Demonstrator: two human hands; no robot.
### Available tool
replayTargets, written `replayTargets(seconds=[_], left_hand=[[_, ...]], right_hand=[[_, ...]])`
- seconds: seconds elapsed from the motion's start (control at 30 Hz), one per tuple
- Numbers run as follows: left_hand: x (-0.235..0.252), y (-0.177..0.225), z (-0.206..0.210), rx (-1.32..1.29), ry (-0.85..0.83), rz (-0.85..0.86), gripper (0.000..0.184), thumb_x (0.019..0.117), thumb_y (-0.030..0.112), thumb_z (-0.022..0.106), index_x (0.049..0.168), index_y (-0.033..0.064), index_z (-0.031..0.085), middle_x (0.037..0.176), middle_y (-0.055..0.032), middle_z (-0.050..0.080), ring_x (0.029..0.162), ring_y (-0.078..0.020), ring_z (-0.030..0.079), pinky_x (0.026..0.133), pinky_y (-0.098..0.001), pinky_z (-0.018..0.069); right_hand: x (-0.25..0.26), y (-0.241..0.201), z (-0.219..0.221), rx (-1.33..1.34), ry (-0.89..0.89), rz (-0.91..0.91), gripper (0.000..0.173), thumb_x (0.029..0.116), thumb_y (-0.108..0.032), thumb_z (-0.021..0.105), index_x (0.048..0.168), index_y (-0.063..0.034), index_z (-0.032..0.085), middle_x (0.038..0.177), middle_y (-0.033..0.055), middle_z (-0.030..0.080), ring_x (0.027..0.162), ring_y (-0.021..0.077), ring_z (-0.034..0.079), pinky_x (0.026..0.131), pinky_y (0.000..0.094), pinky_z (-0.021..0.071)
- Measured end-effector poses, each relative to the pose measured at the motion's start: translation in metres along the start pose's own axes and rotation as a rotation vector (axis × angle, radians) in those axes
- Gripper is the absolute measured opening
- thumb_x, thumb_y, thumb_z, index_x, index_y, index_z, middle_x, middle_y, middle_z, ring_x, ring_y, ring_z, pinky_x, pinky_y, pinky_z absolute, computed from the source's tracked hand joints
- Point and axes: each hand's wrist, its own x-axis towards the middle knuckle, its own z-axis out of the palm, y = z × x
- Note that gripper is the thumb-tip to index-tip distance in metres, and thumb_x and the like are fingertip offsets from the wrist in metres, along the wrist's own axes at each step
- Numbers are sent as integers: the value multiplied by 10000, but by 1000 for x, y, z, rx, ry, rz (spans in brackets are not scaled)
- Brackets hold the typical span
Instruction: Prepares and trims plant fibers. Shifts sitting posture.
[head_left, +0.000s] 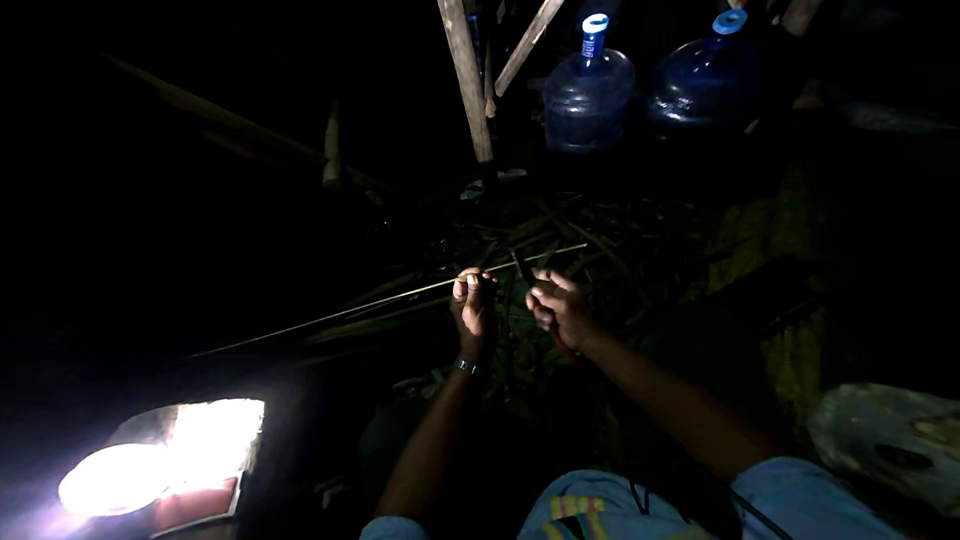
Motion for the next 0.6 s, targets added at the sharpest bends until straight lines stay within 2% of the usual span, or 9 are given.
replayTargets(seconds=[0.07,0.17,0.27,0.37,0.5,0.6], left_hand=[[-5,-5,3,2,-22,12,193,1059,105,454,1068,116,646,899,-16,697,808,-122,682,785,-311,595],[-10,-10,5,-22,-59,44,181,1046,99,502,1042,104,683,922,-29,718,826,-119,693,795,-299,597],[-7,-9,3,5,-56,55,189,1046,96,496,1049,111,684,930,-21,710,835,-133,691,809,-326,597],[-2,-6,1,21,-27,74,200,1051,112,488,1037,133,687,941,-7,714,849,-129,694,813,-324,598],[8,-2,-9,48,0,117,167,1046,135,517,1077,147,681,976,12,705,893,-116,681,846,-322,585],[19,7,-18,51,69,128,166,1078,161,474,1109,137,635,950,10,686,873,-118,676,835,-314,585]], right_hand=[[3,3,10,-6,-51,41,431,1018,5,439,1448,-33,455,830,49,615,490,33,439,454,180,391],[6,-1,21,22,-9,63,346,1007,49,451,1341,-28,503,831,60,617,485,37,436,455,179,387],[11,-4,22,117,96,74,278,997,87,435,1242,-3,533,817,70,631,455,29,424,423,166,373],[16,-11,11,153,182,68,260,1022,76,414,1240,-10,526,850,65,628,463,33,435,426,165,388],[33,-16,-22,215,428,71,188,1055,15,400,1130,-57,558,859,29,608,460,34,401,415,168,370],[50,-13,-57,334,667,109,111,1068,-39,429,1096,-73,531,827,14,557,454,38,380,408,172,374]])
